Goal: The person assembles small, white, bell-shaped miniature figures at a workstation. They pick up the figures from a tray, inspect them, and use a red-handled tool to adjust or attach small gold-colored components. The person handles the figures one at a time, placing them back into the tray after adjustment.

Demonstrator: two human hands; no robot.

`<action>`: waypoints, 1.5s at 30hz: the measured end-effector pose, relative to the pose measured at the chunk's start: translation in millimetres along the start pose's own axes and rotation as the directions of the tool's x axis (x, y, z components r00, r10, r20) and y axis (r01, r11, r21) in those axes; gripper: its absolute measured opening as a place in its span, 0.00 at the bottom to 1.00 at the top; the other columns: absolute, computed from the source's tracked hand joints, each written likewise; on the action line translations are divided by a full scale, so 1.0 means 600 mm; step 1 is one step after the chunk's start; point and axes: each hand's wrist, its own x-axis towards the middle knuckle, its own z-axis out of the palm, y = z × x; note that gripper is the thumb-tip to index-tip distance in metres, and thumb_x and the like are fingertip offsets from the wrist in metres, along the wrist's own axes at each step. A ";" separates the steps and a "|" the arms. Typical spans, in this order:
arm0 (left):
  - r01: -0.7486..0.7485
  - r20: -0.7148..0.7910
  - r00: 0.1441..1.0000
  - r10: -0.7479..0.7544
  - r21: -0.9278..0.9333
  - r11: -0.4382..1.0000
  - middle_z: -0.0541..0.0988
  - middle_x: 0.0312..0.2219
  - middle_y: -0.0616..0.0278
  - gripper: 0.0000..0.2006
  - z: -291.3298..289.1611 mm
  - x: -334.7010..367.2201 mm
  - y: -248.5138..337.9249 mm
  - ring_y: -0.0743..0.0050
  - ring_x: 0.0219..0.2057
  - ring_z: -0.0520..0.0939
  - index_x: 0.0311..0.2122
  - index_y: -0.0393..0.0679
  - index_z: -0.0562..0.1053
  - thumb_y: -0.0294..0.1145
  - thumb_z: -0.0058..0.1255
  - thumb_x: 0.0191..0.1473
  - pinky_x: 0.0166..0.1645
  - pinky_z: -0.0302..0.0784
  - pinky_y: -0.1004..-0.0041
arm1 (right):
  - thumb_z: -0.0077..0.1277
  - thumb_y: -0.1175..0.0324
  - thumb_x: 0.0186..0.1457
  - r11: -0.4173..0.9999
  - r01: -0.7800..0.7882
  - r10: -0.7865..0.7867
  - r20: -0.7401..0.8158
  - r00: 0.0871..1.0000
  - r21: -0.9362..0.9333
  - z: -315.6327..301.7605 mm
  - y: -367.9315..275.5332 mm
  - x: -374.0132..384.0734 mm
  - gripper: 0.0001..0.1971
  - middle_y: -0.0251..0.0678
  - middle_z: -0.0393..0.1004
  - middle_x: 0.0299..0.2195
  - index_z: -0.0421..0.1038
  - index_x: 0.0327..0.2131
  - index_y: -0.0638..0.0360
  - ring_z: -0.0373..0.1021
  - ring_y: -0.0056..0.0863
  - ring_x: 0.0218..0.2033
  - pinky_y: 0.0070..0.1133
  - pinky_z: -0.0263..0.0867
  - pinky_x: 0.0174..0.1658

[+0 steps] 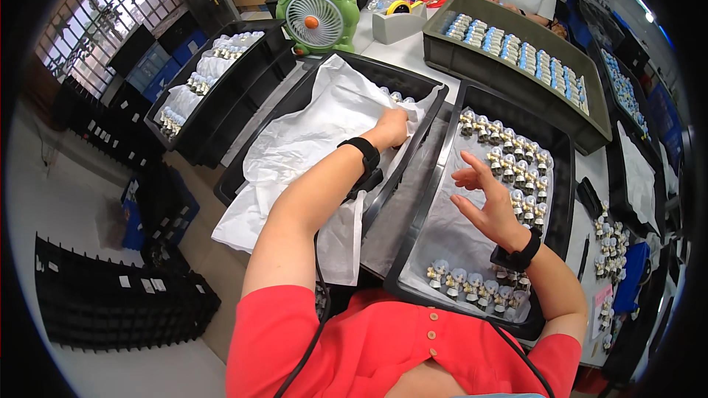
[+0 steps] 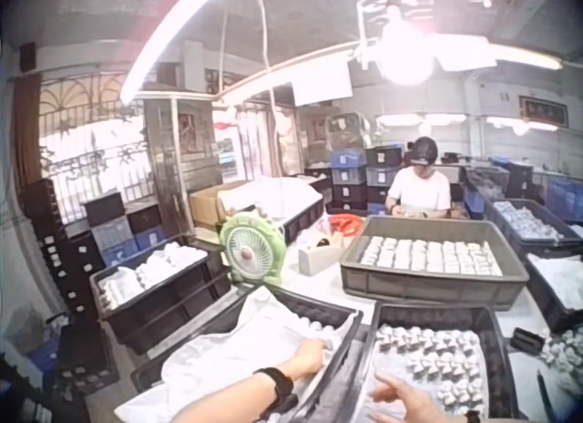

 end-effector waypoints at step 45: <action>-0.116 -0.545 0.838 0.014 -0.152 0.982 0.78 0.25 0.45 0.06 -0.066 0.069 -0.025 0.46 0.30 0.80 0.29 0.38 0.73 0.29 0.46 0.47 0.35 0.76 0.58 | 0.55 0.60 0.44 0.639 0.049 0.009 0.071 0.997 -0.768 0.043 0.081 0.312 0.22 0.39 0.75 0.32 0.68 0.42 0.59 0.71 0.39 0.36 0.34 0.58 0.45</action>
